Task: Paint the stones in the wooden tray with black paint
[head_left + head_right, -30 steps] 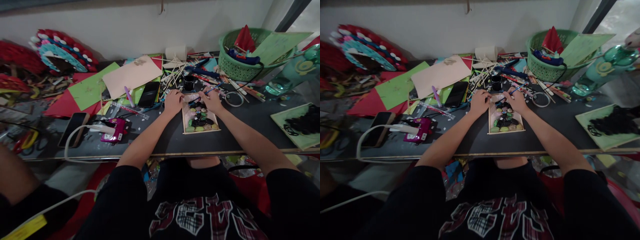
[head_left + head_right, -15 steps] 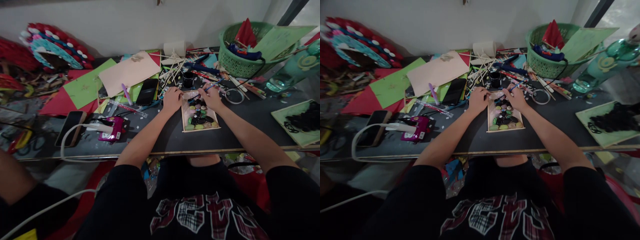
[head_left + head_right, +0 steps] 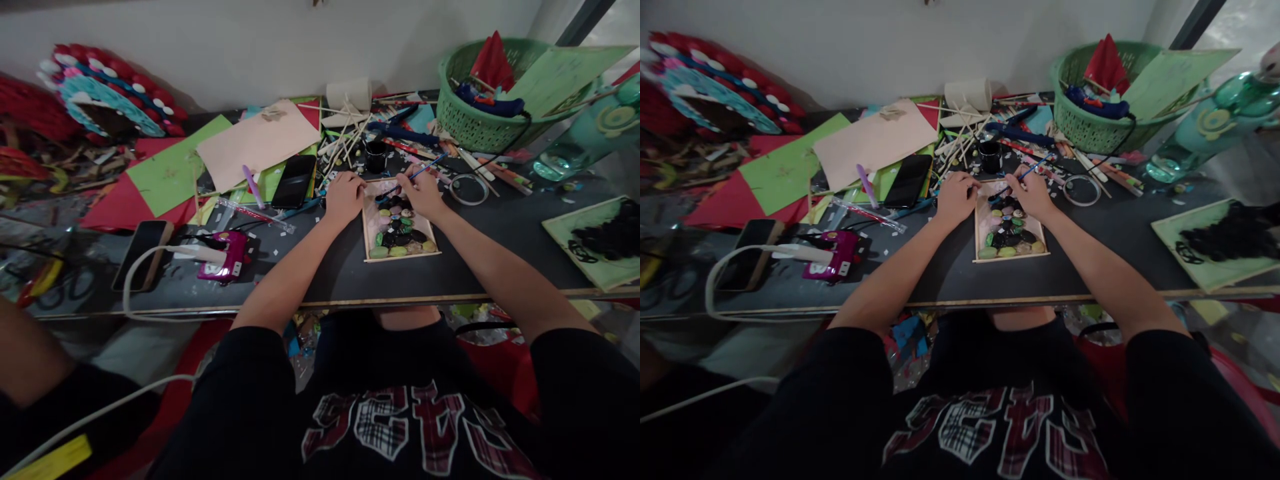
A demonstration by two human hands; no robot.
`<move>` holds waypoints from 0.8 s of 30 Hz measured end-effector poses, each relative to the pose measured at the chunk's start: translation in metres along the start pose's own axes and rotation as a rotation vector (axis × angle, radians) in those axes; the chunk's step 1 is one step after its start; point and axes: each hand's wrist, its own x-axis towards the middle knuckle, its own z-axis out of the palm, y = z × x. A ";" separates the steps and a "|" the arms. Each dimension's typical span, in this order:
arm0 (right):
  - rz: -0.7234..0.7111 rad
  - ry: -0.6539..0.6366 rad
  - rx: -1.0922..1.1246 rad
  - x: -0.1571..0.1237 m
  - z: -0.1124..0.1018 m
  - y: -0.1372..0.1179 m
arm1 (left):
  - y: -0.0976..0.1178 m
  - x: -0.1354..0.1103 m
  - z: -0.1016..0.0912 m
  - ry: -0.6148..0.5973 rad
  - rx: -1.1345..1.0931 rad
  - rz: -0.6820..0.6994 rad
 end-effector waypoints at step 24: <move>-0.022 0.017 -0.123 0.001 0.002 0.013 | 0.000 0.000 0.000 -0.012 0.002 -0.007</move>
